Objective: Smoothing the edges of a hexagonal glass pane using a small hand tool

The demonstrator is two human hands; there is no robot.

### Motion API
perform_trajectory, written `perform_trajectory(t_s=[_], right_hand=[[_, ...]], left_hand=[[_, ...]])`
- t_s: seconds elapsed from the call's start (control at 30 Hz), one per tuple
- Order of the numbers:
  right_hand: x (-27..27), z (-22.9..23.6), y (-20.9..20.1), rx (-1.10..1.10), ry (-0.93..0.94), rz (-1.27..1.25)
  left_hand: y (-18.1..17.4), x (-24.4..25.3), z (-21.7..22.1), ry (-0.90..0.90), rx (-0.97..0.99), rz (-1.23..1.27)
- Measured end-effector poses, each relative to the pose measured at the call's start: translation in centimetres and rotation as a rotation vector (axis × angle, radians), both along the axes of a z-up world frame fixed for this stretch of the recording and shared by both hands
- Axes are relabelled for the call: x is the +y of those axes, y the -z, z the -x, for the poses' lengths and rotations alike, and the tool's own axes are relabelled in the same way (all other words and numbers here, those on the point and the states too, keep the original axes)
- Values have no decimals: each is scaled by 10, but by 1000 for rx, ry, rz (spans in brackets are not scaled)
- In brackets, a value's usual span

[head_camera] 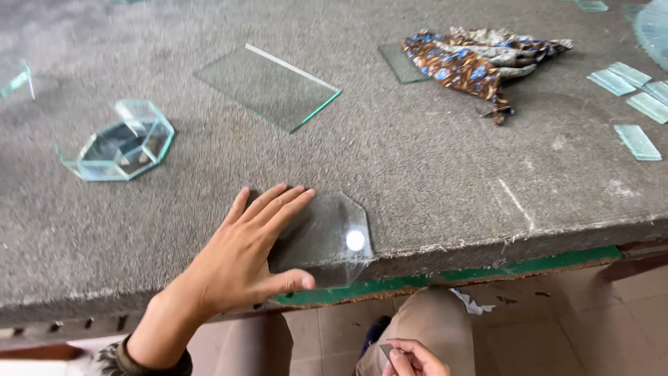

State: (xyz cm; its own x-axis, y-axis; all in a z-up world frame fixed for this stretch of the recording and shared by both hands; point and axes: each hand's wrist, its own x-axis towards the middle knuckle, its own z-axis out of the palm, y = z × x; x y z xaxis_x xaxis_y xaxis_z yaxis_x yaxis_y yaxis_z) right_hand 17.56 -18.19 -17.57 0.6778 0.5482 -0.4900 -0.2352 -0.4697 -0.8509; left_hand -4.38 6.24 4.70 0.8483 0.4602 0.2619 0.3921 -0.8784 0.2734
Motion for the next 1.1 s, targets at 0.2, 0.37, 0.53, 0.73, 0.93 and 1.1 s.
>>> perform_trajectory(t_s=[0.2, 0.37, 0.53, 0.73, 0.93, 1.1], right_hand=[[0, -3, -38, -13, 73, -7], [3, -17, -108, -580, -174, -244], [36, -4, -194, -1019, -278, -303], [61, -9, -206, -1196, -443, -379], [67, -7, -209, -1236, -545, -441], [66, -3, -212, -1221, -554, -437]], left_hand=[[24, -2, 10, -24, -27, -175], [24, -5, 20, 15, -44, -162], [24, -9, 21, 4, -55, -221], [25, -6, 21, 21, -61, -238], [24, -5, 21, 29, -64, -224], [24, -6, 21, 16, -71, -241]])
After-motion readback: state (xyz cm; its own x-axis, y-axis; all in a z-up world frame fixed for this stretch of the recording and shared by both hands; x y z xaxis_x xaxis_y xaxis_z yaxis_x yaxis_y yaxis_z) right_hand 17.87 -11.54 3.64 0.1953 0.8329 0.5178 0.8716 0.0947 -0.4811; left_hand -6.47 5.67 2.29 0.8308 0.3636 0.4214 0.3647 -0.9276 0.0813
